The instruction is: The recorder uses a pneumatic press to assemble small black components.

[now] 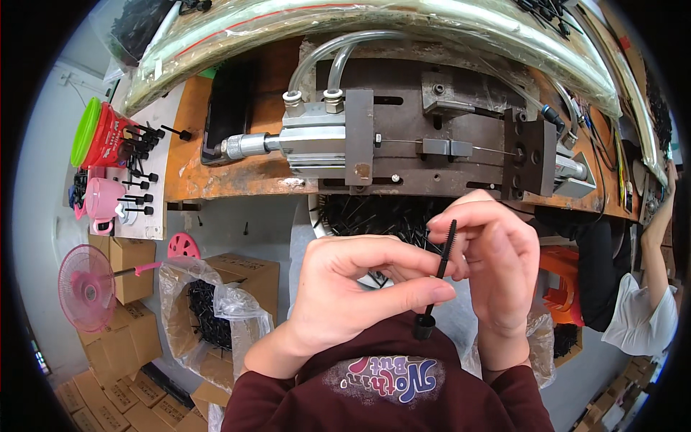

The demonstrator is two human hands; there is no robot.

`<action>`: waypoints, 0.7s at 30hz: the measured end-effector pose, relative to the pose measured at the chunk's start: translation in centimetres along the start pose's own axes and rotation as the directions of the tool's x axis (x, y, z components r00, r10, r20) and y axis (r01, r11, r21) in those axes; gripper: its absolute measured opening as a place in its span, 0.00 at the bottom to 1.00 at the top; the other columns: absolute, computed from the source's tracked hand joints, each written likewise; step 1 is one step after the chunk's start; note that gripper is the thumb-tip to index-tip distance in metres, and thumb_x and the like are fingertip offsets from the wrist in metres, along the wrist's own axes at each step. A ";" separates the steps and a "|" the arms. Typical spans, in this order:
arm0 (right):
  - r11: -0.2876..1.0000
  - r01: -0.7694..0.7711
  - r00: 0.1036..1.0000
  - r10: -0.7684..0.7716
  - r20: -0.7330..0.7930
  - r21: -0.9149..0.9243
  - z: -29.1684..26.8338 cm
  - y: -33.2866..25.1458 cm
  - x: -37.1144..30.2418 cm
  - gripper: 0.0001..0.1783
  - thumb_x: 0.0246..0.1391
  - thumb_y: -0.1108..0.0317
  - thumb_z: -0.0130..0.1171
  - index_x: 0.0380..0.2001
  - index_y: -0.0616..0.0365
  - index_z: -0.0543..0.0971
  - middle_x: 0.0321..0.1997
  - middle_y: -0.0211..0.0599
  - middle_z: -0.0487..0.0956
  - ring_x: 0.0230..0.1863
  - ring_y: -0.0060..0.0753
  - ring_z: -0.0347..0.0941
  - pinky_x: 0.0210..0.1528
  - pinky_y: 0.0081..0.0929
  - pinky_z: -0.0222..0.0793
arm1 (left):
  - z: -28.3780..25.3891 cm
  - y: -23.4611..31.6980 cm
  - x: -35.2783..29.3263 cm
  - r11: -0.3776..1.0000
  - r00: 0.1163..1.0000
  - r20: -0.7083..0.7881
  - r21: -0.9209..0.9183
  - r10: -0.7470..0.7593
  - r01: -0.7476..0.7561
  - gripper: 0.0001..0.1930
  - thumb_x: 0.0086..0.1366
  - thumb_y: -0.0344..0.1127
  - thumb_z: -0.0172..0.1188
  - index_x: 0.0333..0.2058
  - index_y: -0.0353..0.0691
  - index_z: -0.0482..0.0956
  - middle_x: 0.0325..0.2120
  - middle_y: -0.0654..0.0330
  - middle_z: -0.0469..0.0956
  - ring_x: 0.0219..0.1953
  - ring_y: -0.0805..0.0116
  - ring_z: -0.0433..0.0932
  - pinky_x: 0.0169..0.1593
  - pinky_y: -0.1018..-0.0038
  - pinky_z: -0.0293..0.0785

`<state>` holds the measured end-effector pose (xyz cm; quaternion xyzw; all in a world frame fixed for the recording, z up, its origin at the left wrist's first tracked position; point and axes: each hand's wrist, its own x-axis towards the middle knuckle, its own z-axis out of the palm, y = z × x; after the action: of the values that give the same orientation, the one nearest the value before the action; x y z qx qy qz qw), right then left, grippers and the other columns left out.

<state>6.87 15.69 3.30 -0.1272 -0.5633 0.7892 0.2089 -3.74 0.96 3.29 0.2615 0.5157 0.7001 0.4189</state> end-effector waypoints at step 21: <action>0.986 0.154 0.986 -0.149 -0.068 0.068 3.8 -2.2 3.7 0.08 0.61 0.76 0.54 0.43 0.68 0.72 0.38 0.52 0.80 0.30 0.36 0.82 0.28 0.26 0.81 | -2.0 1.6 -2.2 0.990 0.976 -0.178 -0.032 0.127 -0.135 0.07 0.56 0.17 0.64 0.35 0.28 0.80 0.34 0.52 0.81 0.35 0.66 0.82 0.42 0.74 0.79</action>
<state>2.34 14.87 6.78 -0.1011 -0.5352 0.7868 0.2903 -4.64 -2.13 4.25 0.2230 0.5168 0.7575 0.3306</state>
